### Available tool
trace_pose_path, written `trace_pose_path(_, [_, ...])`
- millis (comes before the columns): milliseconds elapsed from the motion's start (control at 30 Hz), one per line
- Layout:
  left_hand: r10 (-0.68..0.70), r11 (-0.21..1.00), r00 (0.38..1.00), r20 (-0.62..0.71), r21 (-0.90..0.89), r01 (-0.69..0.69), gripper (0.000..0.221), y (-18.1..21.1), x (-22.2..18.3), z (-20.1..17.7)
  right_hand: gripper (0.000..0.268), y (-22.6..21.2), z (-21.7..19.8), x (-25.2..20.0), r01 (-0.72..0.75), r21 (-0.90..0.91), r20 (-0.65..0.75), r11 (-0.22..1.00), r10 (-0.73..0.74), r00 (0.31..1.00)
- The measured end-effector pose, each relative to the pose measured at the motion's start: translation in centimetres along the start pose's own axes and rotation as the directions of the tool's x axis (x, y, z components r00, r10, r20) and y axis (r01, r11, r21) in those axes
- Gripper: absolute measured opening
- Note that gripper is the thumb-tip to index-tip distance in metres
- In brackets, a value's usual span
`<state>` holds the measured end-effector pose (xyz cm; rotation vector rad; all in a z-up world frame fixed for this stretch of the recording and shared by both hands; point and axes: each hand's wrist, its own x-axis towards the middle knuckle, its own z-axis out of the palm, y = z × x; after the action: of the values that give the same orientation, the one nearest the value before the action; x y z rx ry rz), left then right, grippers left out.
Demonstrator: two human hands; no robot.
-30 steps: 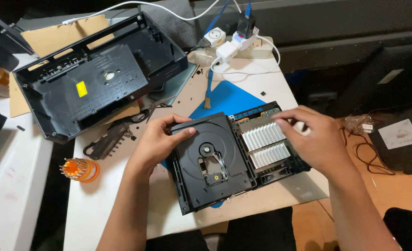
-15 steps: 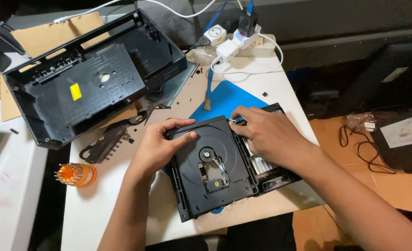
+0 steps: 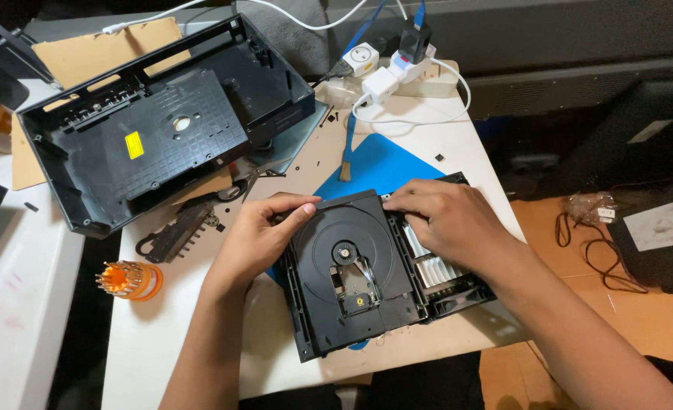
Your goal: Reassembling a PlayStation 2 console by installing the disc drive and the outer shell
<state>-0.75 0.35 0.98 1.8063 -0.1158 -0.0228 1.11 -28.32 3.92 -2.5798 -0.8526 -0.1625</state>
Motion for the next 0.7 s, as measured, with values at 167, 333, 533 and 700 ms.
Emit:
trace_pose_path(167, [-0.051,0.998,0.999,0.010,-0.032,0.051,0.021,0.3,0.0,-0.1,0.026,-0.8,-1.1,0.1,0.025,-0.062,0.058,0.998,-0.021,0.998])
trace_pose_path(333, [-0.139,0.981,0.990,0.028,-0.133,0.141,0.025,0.2,0.0,-0.6,0.022,0.0,-0.4,0.4,-0.018,-0.058,0.091,0.998,0.023,0.996])
trace_pose_path(533, [-0.245,0.951,0.969,0.014,-0.192,0.243,0.034,0.5,0.1,-1.5,0.020,-0.4,-0.5,0.4,-0.019,-0.107,0.076,0.994,0.028,0.997])
trace_pose_path(700, [-0.215,0.955,0.975,0.049,-0.198,0.220,0.024,-1.8,0.2,-1.8,0.043,-2.3,-1.7,1.0,-0.018,-0.076,0.172,0.997,0.030,0.985])
